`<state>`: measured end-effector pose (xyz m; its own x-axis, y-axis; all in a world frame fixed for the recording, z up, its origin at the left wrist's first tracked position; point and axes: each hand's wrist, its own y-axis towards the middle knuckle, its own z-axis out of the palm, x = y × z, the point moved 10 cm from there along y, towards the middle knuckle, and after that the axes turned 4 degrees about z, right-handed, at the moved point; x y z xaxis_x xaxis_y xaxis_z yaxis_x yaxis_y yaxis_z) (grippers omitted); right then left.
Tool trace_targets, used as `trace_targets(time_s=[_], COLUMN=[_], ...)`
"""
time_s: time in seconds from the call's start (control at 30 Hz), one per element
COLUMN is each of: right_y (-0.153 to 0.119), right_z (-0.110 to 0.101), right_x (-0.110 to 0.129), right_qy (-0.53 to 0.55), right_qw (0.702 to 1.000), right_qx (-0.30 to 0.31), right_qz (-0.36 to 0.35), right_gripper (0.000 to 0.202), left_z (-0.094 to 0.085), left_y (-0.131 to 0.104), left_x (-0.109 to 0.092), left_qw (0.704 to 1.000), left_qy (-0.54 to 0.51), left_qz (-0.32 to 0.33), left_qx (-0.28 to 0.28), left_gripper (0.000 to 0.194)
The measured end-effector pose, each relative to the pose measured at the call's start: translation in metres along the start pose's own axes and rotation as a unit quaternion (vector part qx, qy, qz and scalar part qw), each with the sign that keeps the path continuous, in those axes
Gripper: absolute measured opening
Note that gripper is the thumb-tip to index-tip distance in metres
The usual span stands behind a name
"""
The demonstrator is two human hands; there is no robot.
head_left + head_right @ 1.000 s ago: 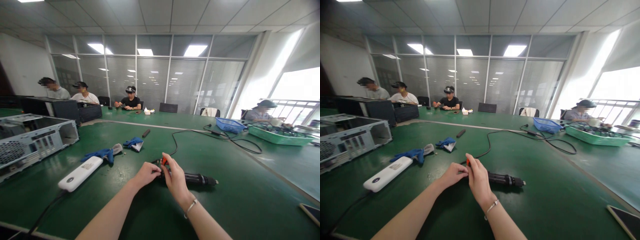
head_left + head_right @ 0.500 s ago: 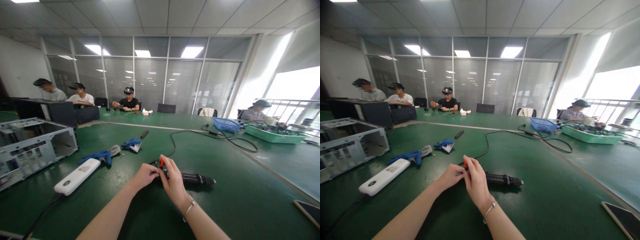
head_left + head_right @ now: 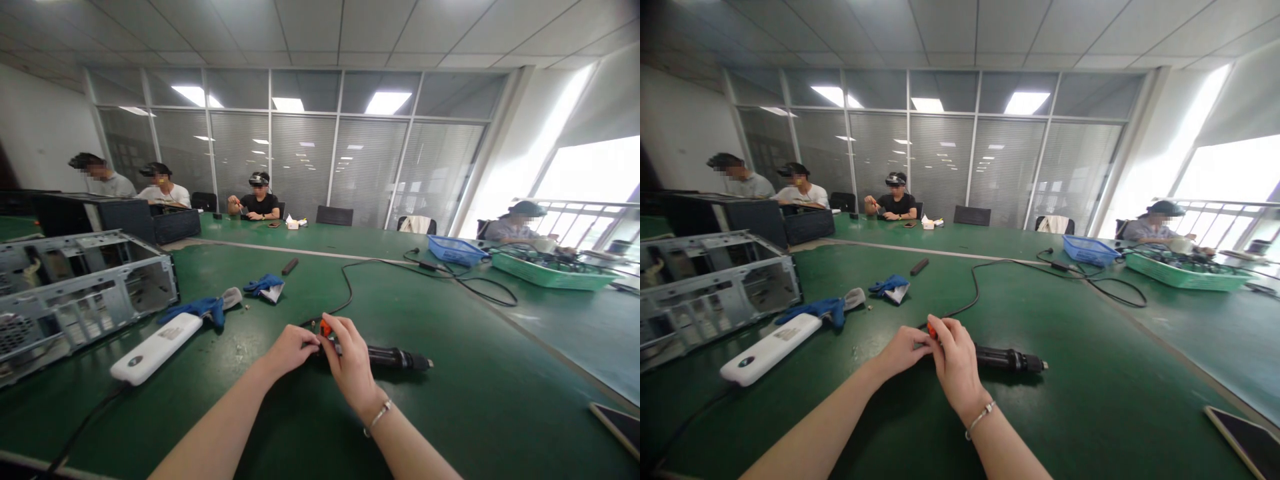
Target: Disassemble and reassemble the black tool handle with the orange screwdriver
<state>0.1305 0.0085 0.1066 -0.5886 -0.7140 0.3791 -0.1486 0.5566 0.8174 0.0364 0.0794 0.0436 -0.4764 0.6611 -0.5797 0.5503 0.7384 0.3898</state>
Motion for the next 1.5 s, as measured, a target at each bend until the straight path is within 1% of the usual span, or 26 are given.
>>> trace_targets(time_s=[0.17, 0.33, 0.4, 0.53, 0.63, 0.77, 0.93, 1.03, 1.1, 1.17, 1.23, 1.27, 1.3, 1.33, 1.37, 1.43, 1.5], right_y=[0.0, -0.001, -0.001, -0.002, -0.002, -0.002, -0.005, -0.007, -0.009, -0.01, -0.01, -0.009, -0.008, -0.006, -0.004, -0.002, -0.007], right_z=[0.006, 0.002, 0.002, 0.006, 0.004, 0.004, 0.01, 0.011, 0.006, -0.005, -0.02, -0.026, -0.03, -0.032, -0.03, -0.023, -0.017], right_x=[0.006, -0.001, -0.002, 0.004, 0.006, 0.003, 0.005, 0.007, 0.01, 0.01, 0.009, 0.008, 0.009, 0.011, 0.015, 0.021, 0.024], right_qy=[0.02, -0.002, 0.001, 0.019, 0.004, -0.007, 0.008, 0.007, 0.013, 0.03, 0.043, 0.042, 0.038, 0.032, 0.026, 0.027, 0.026], right_qw=[0.999, 1.0, 1.0, 0.999, 0.999, 1.0, 0.999, 0.998, 0.998, 0.998, 0.995, 0.994, 0.994, 0.995, 0.997, 0.998, 0.992], right_qx=[0.034, 0.005, 0.012, 0.037, 0.027, 0.02, 0.036, 0.039, 0.02, -0.023, -0.078, -0.095, -0.1, -0.089, -0.063, 0.019, 0.1], right_qz=[-0.022, -0.002, 0.001, -0.017, -0.021, -0.016, -0.031, -0.04, -0.05, -0.053, -0.039, -0.031, -0.025, -0.026, -0.032, -0.052, -0.066], right_gripper=[0.051, 0.045, 0.045, 0.055, 0.054, 0.048, 0.055, 0.056, 0.055, 0.055, 0.057, 0.058, 0.057, 0.055, 0.052, 0.046, 0.044], left_z=[0.001, -0.001, -0.001, -0.002, -0.002, 0.0, -0.001, -0.003, -0.004, -0.003, -0.002, -0.002, -0.001, -0.001, -0.002, -0.003, -0.003], left_y=[0.0, 0.0, 0.0, 0.0, 0.0, 0.0, -0.001, -0.002, -0.002, -0.002, -0.002, -0.002, -0.002, -0.002, -0.002, -0.004, -0.005], left_x=[0.002, -0.001, -0.003, -0.005, -0.002, 0.001, -0.002, -0.003, -0.003, -0.003, -0.004, -0.004, -0.004, -0.004, -0.004, -0.004, -0.002], left_qw=[1.0, 1.0, 1.0, 1.0, 1.0, 1.0, 1.0, 1.0, 1.0, 1.0, 1.0, 1.0, 1.0, 1.0, 1.0, 1.0, 1.0], left_qy=[0.01, 0.002, -0.002, 0.007, 0.01, 0.007, 0.019, 0.027, 0.023, 0.011, 0.0, -0.002, -0.002, 0.0, 0.001, 0.001, -0.002], left_qz=[-0.005, 0.001, 0.001, 0.005, 0.006, 0.003, -0.005, -0.003, 0.0, 0.003, 0.005, 0.005, 0.005, 0.004, 0.002, -0.002, -0.003], left_qx=[0.0, -0.005, 0.0, -0.003, -0.009, -0.004, 0.0, -0.006, -0.008, -0.008, -0.006, -0.005, -0.004, -0.003, -0.004, -0.008, -0.01], left_gripper=[0.016, 0.017, 0.017, 0.015, 0.017, 0.016, 0.015, 0.014, 0.014, 0.014, 0.015, 0.015, 0.015, 0.014, 0.014, 0.016, 0.019])
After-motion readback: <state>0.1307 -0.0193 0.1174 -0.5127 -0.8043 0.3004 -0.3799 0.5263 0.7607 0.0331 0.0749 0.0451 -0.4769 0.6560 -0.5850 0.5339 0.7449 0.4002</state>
